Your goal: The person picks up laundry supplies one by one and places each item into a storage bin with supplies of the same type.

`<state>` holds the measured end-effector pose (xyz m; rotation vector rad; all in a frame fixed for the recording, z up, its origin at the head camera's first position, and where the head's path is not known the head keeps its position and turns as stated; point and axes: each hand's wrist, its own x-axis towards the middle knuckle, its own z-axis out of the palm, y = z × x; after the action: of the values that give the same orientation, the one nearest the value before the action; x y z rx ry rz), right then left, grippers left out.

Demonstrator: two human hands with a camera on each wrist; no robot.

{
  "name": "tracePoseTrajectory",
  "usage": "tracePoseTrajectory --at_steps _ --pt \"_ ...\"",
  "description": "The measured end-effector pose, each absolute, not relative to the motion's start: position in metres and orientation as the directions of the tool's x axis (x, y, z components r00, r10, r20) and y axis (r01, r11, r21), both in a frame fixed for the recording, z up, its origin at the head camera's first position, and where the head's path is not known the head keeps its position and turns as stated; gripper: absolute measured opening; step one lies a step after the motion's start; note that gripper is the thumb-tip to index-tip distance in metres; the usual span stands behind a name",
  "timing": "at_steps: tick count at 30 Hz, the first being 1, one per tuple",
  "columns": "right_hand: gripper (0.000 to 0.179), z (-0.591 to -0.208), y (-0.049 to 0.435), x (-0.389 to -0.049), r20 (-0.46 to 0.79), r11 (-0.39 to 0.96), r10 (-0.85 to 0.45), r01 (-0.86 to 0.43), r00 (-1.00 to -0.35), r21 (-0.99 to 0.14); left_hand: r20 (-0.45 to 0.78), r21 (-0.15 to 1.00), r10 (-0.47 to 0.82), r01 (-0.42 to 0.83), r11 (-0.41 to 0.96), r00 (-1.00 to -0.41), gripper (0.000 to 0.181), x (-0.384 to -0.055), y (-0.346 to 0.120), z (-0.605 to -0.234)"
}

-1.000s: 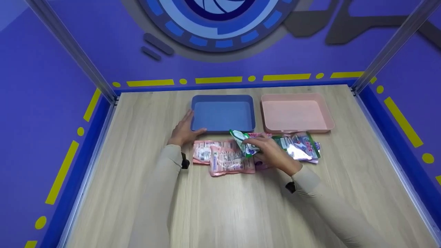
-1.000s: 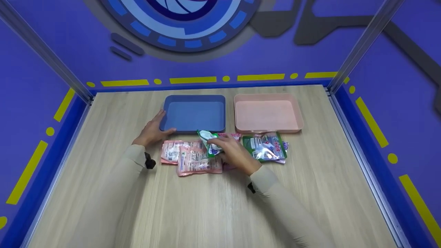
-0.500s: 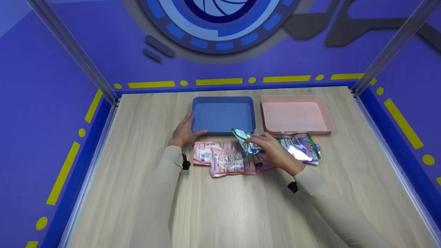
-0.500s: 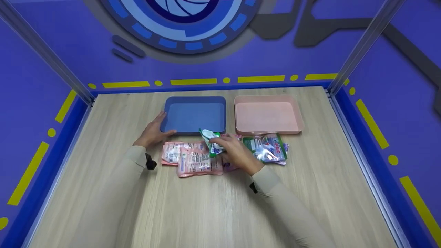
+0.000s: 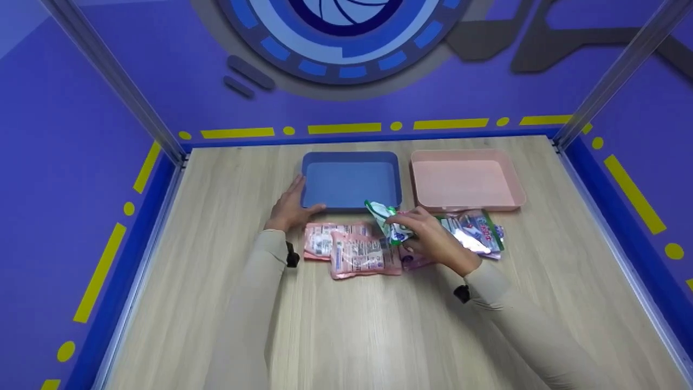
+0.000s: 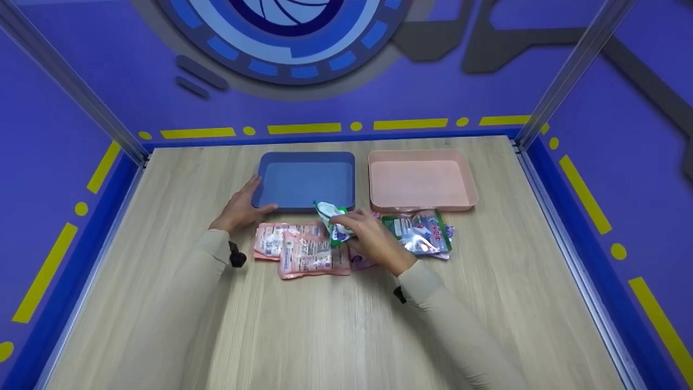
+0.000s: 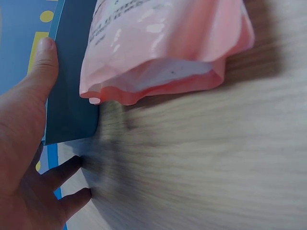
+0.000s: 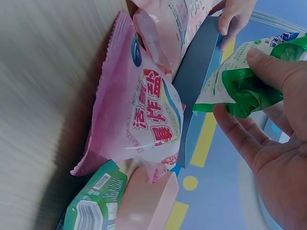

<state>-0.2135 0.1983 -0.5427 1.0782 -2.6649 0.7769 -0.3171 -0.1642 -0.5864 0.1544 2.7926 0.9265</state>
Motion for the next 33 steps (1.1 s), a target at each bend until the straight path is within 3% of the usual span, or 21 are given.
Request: tracePoseTrajectory --at_steps 16,33 --pt "0.065 -0.533 0.201 -0.219 0.383 0.578 -0.596 -0.708 -0.706 -0.405 -0.130 0.598 0.174 0.063 0.799 -0.976 0.107 -0.316 -0.166 -0.587" --pt "0.067 -0.519 0.203 -0.231 0.347 0.605 -0.594 -0.687 -0.726 -0.402 -0.129 0.608 0.163 0.052 0.792 -0.978 0.106 -0.314 -0.164 -0.587"
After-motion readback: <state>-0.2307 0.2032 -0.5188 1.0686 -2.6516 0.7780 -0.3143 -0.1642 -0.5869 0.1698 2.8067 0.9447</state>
